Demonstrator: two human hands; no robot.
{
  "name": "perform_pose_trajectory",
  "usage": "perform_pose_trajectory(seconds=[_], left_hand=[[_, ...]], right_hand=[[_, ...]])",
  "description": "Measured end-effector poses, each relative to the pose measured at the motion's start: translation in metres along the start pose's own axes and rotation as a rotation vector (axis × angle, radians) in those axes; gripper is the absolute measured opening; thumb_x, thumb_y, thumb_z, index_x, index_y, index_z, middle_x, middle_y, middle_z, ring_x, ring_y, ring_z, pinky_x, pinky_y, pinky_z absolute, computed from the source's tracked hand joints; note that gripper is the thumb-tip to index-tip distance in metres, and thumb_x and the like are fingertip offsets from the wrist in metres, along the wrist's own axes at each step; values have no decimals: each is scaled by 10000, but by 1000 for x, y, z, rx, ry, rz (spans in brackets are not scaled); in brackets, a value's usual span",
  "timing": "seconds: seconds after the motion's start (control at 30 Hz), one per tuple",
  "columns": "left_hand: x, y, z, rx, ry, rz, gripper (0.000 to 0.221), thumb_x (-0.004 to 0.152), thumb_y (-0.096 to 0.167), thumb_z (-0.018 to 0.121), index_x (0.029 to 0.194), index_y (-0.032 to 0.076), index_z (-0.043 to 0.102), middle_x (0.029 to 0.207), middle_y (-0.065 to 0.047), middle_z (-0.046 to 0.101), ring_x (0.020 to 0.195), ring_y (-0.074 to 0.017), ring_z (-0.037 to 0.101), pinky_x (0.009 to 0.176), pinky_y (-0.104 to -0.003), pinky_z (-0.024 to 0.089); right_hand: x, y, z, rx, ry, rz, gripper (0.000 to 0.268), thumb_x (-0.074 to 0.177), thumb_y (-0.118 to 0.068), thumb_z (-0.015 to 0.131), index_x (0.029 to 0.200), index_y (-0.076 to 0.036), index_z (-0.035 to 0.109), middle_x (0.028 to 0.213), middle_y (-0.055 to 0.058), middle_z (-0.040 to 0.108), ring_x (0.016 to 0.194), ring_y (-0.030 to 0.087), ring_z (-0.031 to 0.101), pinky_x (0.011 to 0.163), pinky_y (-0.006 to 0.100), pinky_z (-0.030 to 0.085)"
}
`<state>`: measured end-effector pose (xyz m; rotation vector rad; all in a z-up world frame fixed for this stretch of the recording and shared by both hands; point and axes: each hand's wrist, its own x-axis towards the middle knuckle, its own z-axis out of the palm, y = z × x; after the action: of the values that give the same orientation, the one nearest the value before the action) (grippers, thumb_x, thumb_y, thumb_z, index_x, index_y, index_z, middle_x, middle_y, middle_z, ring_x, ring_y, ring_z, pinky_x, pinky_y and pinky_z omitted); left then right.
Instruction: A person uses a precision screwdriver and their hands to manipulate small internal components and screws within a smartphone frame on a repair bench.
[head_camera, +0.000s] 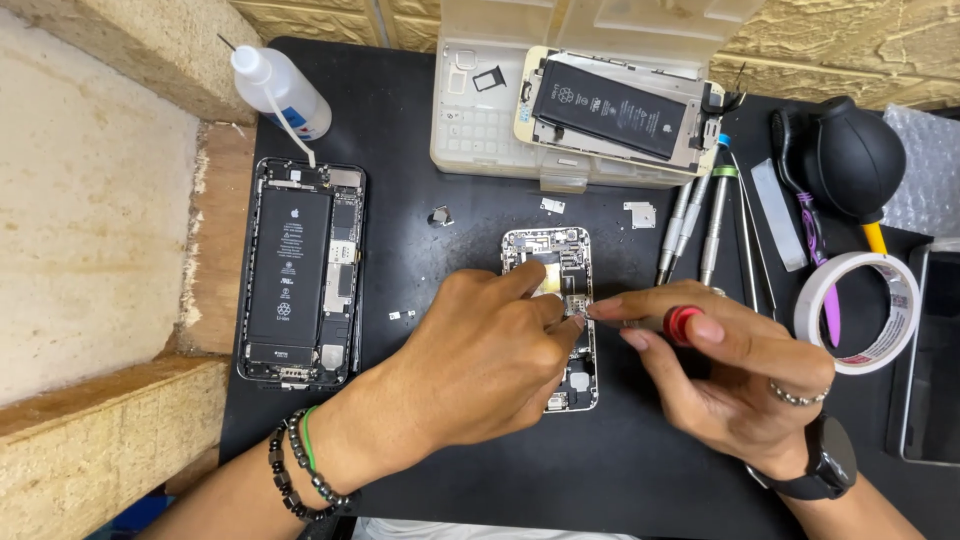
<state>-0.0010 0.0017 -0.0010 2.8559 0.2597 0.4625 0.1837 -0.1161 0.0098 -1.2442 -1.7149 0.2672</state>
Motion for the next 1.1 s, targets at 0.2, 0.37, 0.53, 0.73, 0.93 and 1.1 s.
perform_pose_trajectory(seconds=[0.2, 0.37, 0.53, 0.73, 0.93, 1.1], left_hand=[[0, -2, 1, -22, 14, 16, 123, 803, 155, 708, 700, 115, 656, 645, -6, 609, 803, -287, 603, 406, -396, 403], [3, -5, 2, -77, 33, 31, 131, 798, 152, 693, 694, 108, 626, 659, -13, 605, 782, -294, 586, 390, -419, 388], [6, -6, 0, -128, 69, 56, 149, 848, 127, 646, 703, 92, 632, 658, -22, 595, 755, -290, 568, 384, -434, 363], [7, -6, -3, -157, 65, 55, 124, 854, 107, 637, 743, 66, 674, 643, -45, 593, 754, -293, 570, 379, -438, 366], [7, -7, -3, -140, 52, 46, 155, 870, 131, 649, 725, 79, 663, 663, -36, 628, 808, -297, 610, 408, -436, 413], [7, -7, -3, -130, 45, 50, 121, 858, 132, 648, 752, 81, 675, 664, -44, 609, 786, -302, 599, 403, -436, 402]], right_hand=[[-9, 14, 3, -8, 92, -89, 679, 881, 166, 797, 1353, -49, 359, 941, 307, 691, 872, 367, 820, 782, 412, 707], [-19, 18, 8, -26, 172, -54, 669, 882, 116, 846, 1364, -88, 429, 912, 199, 645, 838, 297, 789, 773, 379, 695], [-21, 22, 10, -19, 182, -79, 649, 871, 102, 871, 1323, -135, 471, 880, 119, 613, 755, 228, 735, 762, 343, 690], [-8, 18, 3, -104, 41, -223, 546, 978, -6, 773, 1360, -123, 401, 1081, 262, 666, 863, 320, 744, 773, 386, 667], [-5, 13, 2, -27, 4, -94, 473, 1018, 132, 608, 1401, -45, 395, 1086, 278, 725, 1009, 369, 828, 891, 386, 688], [0, 12, 5, -49, 103, -131, 448, 945, 102, 743, 1274, -17, 462, 986, 250, 707, 861, 333, 810, 783, 366, 723]])
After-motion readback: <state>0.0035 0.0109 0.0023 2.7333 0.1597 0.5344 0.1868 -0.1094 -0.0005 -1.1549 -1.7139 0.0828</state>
